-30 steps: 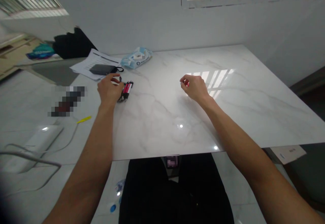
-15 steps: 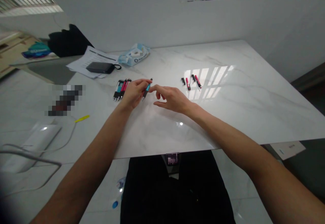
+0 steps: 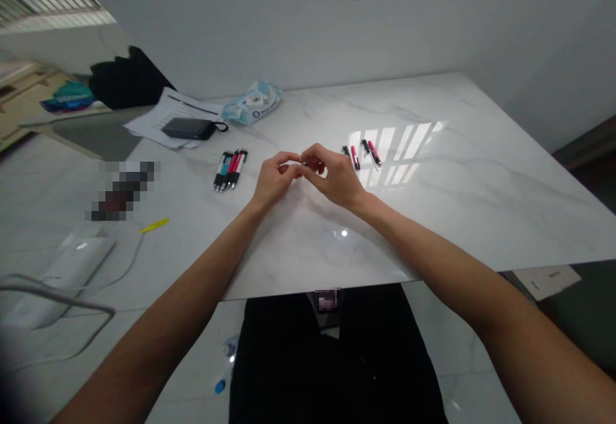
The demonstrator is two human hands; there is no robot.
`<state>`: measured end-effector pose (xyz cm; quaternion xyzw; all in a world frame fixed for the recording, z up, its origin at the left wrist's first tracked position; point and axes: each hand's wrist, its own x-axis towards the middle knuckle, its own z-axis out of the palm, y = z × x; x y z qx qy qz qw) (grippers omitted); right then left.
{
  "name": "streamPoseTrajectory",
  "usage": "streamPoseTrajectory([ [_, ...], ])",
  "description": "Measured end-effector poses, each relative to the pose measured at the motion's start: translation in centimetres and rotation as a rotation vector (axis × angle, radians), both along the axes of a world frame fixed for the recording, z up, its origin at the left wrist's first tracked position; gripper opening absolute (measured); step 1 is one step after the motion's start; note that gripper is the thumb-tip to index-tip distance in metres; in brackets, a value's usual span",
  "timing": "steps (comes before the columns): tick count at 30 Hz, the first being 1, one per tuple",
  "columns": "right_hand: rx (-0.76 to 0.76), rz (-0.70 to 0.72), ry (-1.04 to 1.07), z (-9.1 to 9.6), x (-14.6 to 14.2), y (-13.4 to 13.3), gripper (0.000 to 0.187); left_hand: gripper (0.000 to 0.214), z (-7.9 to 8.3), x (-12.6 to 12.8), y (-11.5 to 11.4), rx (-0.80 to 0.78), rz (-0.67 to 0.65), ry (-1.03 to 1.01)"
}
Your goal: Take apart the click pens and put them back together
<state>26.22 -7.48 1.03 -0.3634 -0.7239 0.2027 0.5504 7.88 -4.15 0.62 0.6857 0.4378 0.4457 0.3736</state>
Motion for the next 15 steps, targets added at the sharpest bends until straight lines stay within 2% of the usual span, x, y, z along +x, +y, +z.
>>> streamPoseTrajectory([
  [3,-0.136,-0.013,0.192,-0.2,0.4,0.7,0.030,0.016,0.3,-0.2,-0.3,0.354,0.038,0.272],
  [5,-0.233,0.011,0.278,-0.5,0.6,1.2,0.040,0.015,0.4,-0.2,-0.6,0.431,0.022,0.339],
  [8,-0.302,0.003,0.302,-0.8,0.9,1.7,0.051,0.019,0.4,-0.1,-0.9,0.352,-0.020,0.318],
  [12,-0.277,-0.123,0.191,-0.9,1.7,2.2,0.066,0.027,0.5,0.0,-1.0,0.258,-0.057,0.302],
  [15,-0.270,-0.156,0.095,-0.8,2.2,2.4,0.075,0.032,0.9,-0.1,-1.2,0.239,-0.075,0.295],
])
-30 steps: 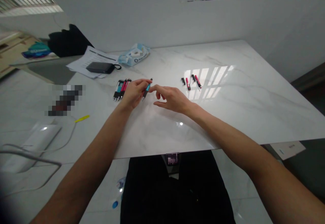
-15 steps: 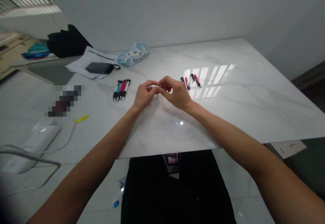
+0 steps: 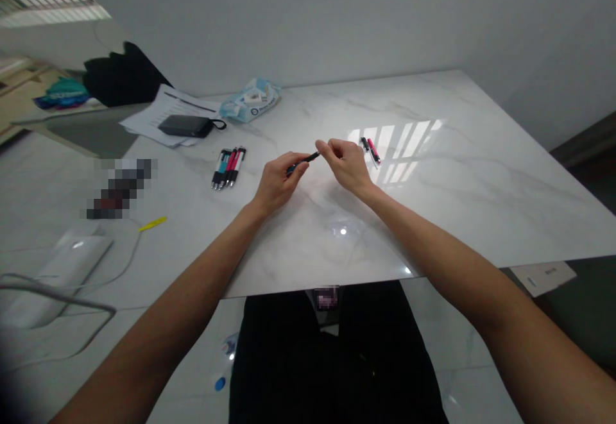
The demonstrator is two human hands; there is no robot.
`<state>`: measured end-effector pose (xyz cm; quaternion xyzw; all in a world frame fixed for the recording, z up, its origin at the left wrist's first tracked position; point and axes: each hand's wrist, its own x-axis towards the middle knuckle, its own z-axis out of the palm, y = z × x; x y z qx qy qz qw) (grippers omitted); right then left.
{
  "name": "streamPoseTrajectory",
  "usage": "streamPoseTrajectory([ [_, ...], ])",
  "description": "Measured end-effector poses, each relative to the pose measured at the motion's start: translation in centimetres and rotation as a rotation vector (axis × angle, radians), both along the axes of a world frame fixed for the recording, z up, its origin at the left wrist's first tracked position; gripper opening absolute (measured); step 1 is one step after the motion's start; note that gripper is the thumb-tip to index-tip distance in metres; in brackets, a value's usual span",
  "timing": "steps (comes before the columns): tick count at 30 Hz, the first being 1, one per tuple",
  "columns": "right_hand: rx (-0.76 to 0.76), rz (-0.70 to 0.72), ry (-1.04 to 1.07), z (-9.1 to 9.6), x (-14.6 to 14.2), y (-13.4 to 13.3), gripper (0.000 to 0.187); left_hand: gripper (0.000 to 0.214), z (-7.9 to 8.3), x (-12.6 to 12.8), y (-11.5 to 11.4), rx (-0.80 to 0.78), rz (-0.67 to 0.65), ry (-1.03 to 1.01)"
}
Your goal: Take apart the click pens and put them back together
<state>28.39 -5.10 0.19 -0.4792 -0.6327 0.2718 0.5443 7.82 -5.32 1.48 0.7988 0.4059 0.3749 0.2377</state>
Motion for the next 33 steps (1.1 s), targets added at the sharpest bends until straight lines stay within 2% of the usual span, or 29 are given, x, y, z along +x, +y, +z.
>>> streamPoseTrajectory([
  [6,0.041,0.020,-0.076,0.2,0.0,-0.1,0.070,0.040,-0.1,-0.2,-0.1,-0.046,-0.015,0.008],
  [14,0.053,0.096,-0.047,0.8,-0.1,-0.7,0.034,0.042,-0.3,-0.3,0.1,-0.076,-0.004,-0.040],
  [17,0.035,0.096,-0.042,1.0,-0.2,-0.8,0.027,0.042,-0.1,-0.2,-0.1,-0.091,-0.002,-0.037],
  [20,0.026,0.115,-0.015,0.9,-0.1,-0.7,0.027,0.043,0.1,-0.2,-0.2,-0.101,0.003,-0.036],
  [27,0.001,0.140,0.023,0.2,0.1,0.0,0.043,0.044,0.1,-0.3,0.0,-0.119,0.010,-0.039],
  [33,0.012,0.201,0.077,0.2,0.1,-0.1,0.031,0.052,-0.6,-0.4,0.6,-0.205,-0.010,-0.082],
])
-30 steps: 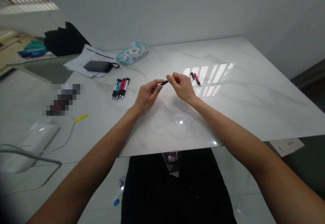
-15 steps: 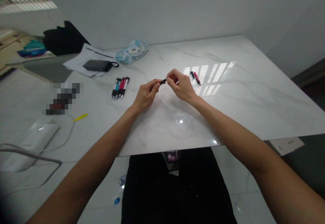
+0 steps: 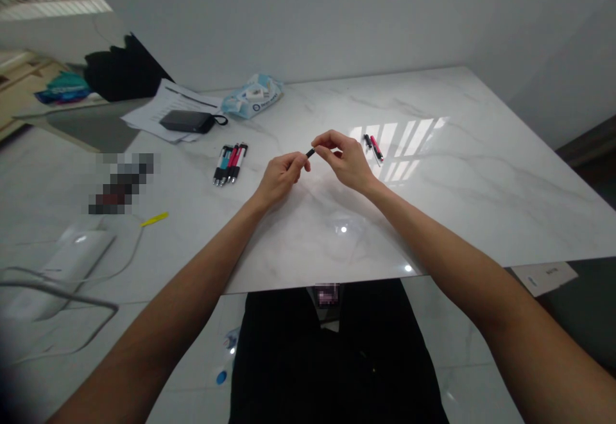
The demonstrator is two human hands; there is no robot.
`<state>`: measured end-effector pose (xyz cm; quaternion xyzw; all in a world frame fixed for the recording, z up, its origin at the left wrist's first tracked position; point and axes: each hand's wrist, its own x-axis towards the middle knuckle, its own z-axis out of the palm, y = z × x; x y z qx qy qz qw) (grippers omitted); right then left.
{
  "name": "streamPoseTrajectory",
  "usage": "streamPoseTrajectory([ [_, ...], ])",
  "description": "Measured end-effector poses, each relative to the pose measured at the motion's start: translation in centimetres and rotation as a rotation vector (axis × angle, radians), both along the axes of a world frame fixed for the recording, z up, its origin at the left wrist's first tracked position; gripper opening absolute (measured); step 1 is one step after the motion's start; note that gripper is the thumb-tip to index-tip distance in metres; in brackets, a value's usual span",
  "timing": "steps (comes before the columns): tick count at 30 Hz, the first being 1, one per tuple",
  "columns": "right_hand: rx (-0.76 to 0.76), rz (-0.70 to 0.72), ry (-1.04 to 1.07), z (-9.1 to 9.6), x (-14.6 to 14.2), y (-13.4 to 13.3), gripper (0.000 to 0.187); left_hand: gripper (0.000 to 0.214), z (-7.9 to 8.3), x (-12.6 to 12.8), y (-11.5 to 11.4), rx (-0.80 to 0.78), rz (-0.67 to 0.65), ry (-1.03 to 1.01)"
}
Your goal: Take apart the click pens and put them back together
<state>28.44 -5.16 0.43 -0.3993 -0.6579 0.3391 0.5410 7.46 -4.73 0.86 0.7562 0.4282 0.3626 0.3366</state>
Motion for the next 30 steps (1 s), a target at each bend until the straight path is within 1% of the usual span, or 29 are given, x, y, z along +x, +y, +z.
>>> streamPoseTrajectory([
  [3,-0.015,0.009,-0.006,-0.1,0.1,0.0,0.029,0.055,-0.2,0.0,0.0,-0.041,-0.013,-0.012],
  [7,-0.047,0.023,0.008,-0.4,0.2,0.3,0.036,0.058,-0.1,0.1,-0.1,-0.037,-0.010,0.014],
  [10,-0.036,0.022,0.034,-0.7,0.3,0.6,0.038,0.058,-0.2,0.1,-0.1,-0.039,-0.014,0.013],
  [17,0.000,-0.019,0.074,-0.2,0.9,1.2,0.025,0.061,-0.7,0.1,0.2,-0.150,-0.057,-0.096],
  [21,-0.022,-0.103,0.026,0.0,1.4,1.4,0.019,0.052,-0.5,0.3,0.2,-0.213,-0.033,-0.212],
  [25,0.000,-0.134,-0.008,-0.2,1.6,1.4,0.016,0.036,-0.2,0.3,0.5,-0.267,0.008,-0.304],
  [30,0.027,-0.174,-0.096,0.2,2.5,1.4,0.016,0.018,-0.3,-0.4,1.7,-0.246,0.120,-0.431],
])
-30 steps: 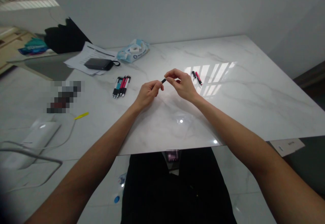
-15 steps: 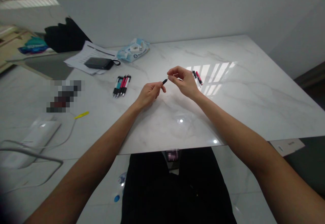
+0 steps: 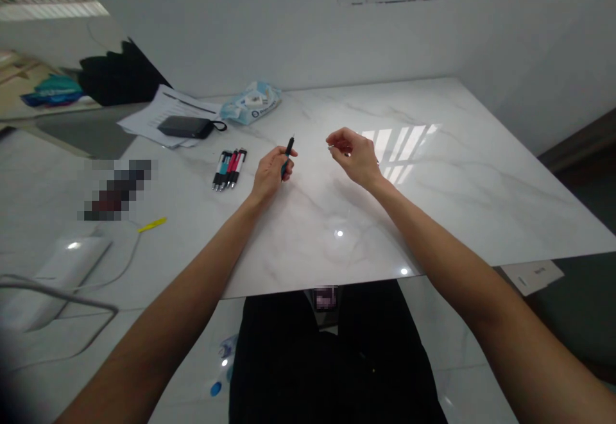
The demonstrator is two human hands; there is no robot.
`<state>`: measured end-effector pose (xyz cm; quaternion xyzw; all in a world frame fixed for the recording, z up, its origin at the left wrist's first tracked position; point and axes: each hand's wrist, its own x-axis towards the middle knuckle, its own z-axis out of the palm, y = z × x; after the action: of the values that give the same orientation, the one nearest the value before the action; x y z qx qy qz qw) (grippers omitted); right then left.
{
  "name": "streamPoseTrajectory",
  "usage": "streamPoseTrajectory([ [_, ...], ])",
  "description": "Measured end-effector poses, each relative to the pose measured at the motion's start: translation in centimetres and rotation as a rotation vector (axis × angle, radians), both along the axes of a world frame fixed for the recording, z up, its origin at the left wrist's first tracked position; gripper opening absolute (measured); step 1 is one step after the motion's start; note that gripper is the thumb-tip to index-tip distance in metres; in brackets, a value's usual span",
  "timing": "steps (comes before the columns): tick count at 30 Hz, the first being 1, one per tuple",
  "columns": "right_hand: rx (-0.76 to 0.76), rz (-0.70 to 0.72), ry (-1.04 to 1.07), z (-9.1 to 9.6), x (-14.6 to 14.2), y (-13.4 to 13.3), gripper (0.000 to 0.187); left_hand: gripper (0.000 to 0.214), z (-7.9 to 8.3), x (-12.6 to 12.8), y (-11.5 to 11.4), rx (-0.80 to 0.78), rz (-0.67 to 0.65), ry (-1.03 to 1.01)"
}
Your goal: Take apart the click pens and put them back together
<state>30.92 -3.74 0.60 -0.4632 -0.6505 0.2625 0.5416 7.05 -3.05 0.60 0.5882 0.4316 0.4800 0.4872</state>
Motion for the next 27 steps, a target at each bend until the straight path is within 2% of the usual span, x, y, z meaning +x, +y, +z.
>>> streamPoseTrajectory([
  [3,-0.009,-0.039,-0.138,0.7,0.6,0.4,0.017,0.016,-0.4,-0.8,1.0,0.047,0.113,-0.019],
  [6,-0.018,-0.031,-0.389,1.5,0.5,1.4,0.022,0.021,-1.1,-1.5,1.9,0.105,0.193,0.011],
  [10,-0.024,0.010,-0.697,1.8,-1.0,3.5,0.031,0.024,-2.1,-2.0,2.5,0.149,0.203,0.060],
  [15,-0.154,0.048,-0.894,1.2,-2.7,5.5,0.033,0.024,-2.3,-1.9,2.3,0.161,0.185,0.064],
  [18,-0.190,0.073,-0.911,1.1,-2.5,5.8,0.032,0.021,-2.1,-1.8,2.1,0.158,0.187,0.029],
  [21,-0.162,0.110,-0.828,1.9,-1.9,5.7,0.029,0.019,-2.0,-1.6,2.1,0.163,0.172,-0.018],
  [23,-0.182,0.214,-0.728,3.1,-1.8,5.4,0.025,0.021,-1.9,-1.5,2.1,0.174,0.158,-0.037],
  [25,-0.263,0.365,-0.624,4.3,-2.2,4.9,0.020,0.024,-1.8,-1.4,2.0,0.189,0.152,-0.035],
  [27,-0.325,0.432,-0.547,5.4,-3.2,4.4,0.030,0.030,-1.5,-1.3,1.8,0.212,0.131,-0.014],
])
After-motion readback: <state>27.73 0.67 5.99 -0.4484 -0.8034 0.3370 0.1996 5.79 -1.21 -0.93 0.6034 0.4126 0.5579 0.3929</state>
